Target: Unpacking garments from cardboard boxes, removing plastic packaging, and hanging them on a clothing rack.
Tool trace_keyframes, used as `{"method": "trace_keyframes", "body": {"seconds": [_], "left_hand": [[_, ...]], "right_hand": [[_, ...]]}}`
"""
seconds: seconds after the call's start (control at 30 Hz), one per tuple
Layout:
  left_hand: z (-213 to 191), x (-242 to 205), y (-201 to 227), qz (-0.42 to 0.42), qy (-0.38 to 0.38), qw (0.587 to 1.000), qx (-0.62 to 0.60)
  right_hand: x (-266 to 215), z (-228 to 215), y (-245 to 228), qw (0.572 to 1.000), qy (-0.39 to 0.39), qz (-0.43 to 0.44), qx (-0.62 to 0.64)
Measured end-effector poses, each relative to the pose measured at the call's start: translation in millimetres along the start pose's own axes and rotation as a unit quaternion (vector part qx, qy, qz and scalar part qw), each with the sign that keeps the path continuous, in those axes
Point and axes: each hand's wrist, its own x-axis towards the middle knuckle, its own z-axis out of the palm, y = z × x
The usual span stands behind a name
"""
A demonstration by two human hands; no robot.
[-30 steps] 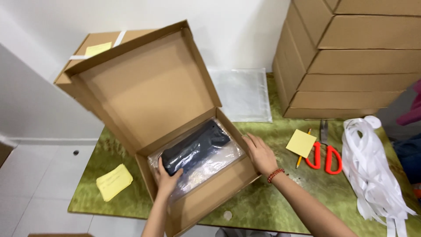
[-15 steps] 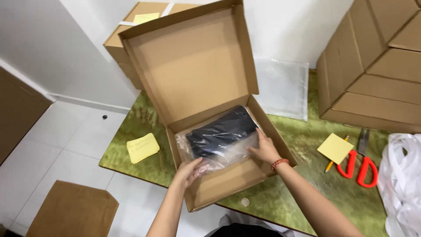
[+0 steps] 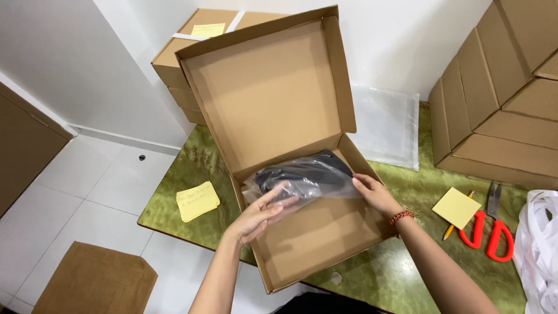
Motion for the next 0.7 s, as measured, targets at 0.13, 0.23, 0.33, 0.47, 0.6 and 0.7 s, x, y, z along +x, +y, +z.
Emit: {"method": "trace_keyframes", "body": {"seconds": [0.13, 0.23, 0.33, 0.47, 0.6, 0.7], "left_hand": [[-17, 12, -3, 0.021, 0.006, 1.0, 0.012], [-20, 15, 14, 0.046, 0.018, 0.997, -0.059], [-32, 25, 17, 0.089, 0.075, 0.964, -0.238], [-28, 15, 25, 0.113, 0.061, 0.951, -0.283], [-14, -2, 24, 0.128, -0.157, 0.928, -0.313], [1, -13, 21, 0.139, -0.209, 0.905, -0.344]], "right_hand": [[-16, -10, -28, 1.0, -0.002, -0.02, 0.012], [-28, -23, -61, 0.989, 0.018, -0.065, 0.13], [-17, -37, -68, 0.982, 0.005, -0.04, 0.186], [9, -47, -56, 0.936, -0.051, -0.048, 0.346], [-8, -46, -65, 0.908, -0.105, -0.084, 0.397], [-21, -58, -63, 0.885, -0.127, -0.157, 0.42]]}}
